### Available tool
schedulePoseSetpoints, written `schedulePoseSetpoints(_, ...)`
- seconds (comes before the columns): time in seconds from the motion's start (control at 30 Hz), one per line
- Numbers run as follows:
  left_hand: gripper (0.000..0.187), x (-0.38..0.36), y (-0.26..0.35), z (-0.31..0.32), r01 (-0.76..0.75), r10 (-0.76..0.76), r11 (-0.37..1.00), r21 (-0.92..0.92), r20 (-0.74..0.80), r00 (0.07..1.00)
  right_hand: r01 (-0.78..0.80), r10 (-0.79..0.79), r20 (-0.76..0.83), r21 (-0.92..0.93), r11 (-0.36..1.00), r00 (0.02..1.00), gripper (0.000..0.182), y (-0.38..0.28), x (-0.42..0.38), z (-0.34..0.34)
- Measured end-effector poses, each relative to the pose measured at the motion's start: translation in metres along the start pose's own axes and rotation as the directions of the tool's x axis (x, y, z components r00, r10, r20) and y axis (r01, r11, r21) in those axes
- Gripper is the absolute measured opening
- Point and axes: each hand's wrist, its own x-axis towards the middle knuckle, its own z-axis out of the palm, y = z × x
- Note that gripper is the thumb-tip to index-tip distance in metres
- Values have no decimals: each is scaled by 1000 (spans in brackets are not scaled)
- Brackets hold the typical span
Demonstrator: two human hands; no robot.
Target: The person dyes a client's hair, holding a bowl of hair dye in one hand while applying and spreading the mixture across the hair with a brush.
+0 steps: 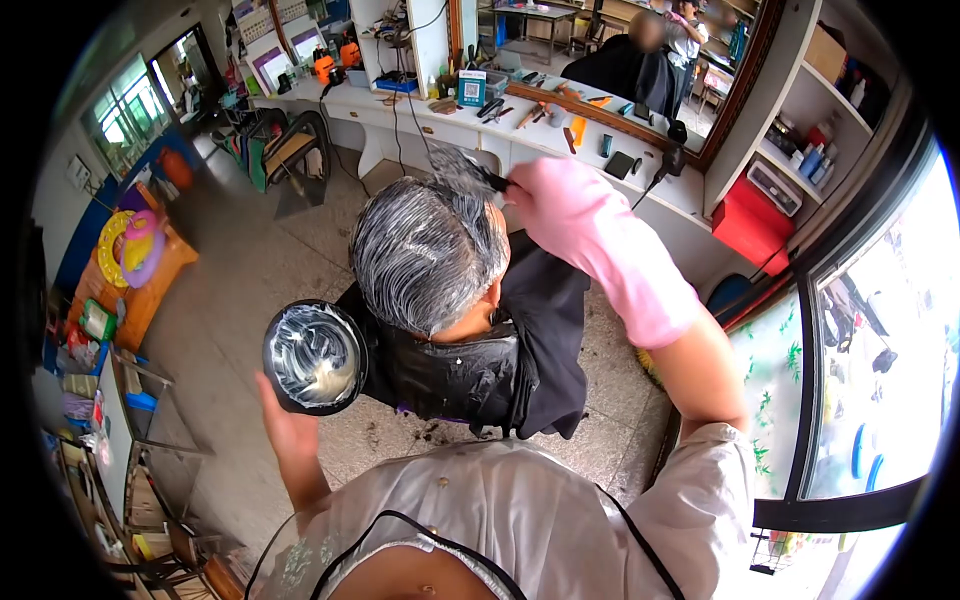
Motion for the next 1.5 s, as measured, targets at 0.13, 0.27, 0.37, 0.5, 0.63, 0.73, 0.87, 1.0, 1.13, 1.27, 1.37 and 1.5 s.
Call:
schedulePoseSetpoints(0.13, 50, -3, -4, 6, -63, 63, 998, -11, -33, 997, 8, -8, 16, 31, 999, 1000, 17, 14, -49, -9)
schedulePoseSetpoints(0.27, 50, -2, -5, 2, -53, 53, 998, -27, -1, 999, -128, 161, -26, 488, 863, 987, 22, 9, -45, -12)
schedulePoseSetpoints(0.37, 49, -5, -4, 10, -39, 38, 999, -29, -52, 998, -261, 214, 151, 589, 765, 965, 22, 3, -14, 10)
schedulePoseSetpoints(0.5, 48, -4, -3, 13, -42, 42, 999, -25, -24, 999, -360, 178, 340, 604, 711, 923, 20, 8, 18, 29)
schedulePoseSetpoints(0.63, 49, -7, -6, 6, -67, 67, 998, -2, -3, 998, -346, 67, 387, 719, 603, 920, 18, 0, 24, 38)
schedulePoseSetpoints(0.73, 49, -5, -8, 3, -87, 86, 996, -12, -70, 994, -294, -42, 445, 658, 693, 895, 16, -23, 10, 40)
schedulePoseSetpoints(0.87, 49, -8, -9, 6, -83, 80, 996, -30, -85, 993, 470, -471, -18, -41, 882, 882, 19, -35, -34, 73)
schedulePoseSetpoints(1.0, 50, -7, -11, 4, -101, 99, 995, -13, -74, 992, 508, -513, -234, -87, 857, 826, 16, -34, -53, 65)
schedulePoseSetpoints(1.13, 54, -8, -11, 6, -105, 102, 994, -18, -114, 988, 72, 1, -169, 429, 900, 986, 17, 8, -28, 52)
schedulePoseSetpoints(1.27, 54, -7, -9, 7, -94, 93, 996, -1, -109, 990, -127, 171, -9, 627, 768, 985, 20, 19, -30, 66)
schedulePoseSetpoints(1.37, 52, -7, -8, 3, -74, 74, 997, 3, -69, 995, 171, -82, -211, 447, 878, 974, 17, 5, -50, 87)
schedulePoseSetpoints(1.5, 51, -6, -6, 7, -61, 61, 998, -28, -12, 998, 291, -191, -240, 509, 810, 952, 18, -11, -64, 97)
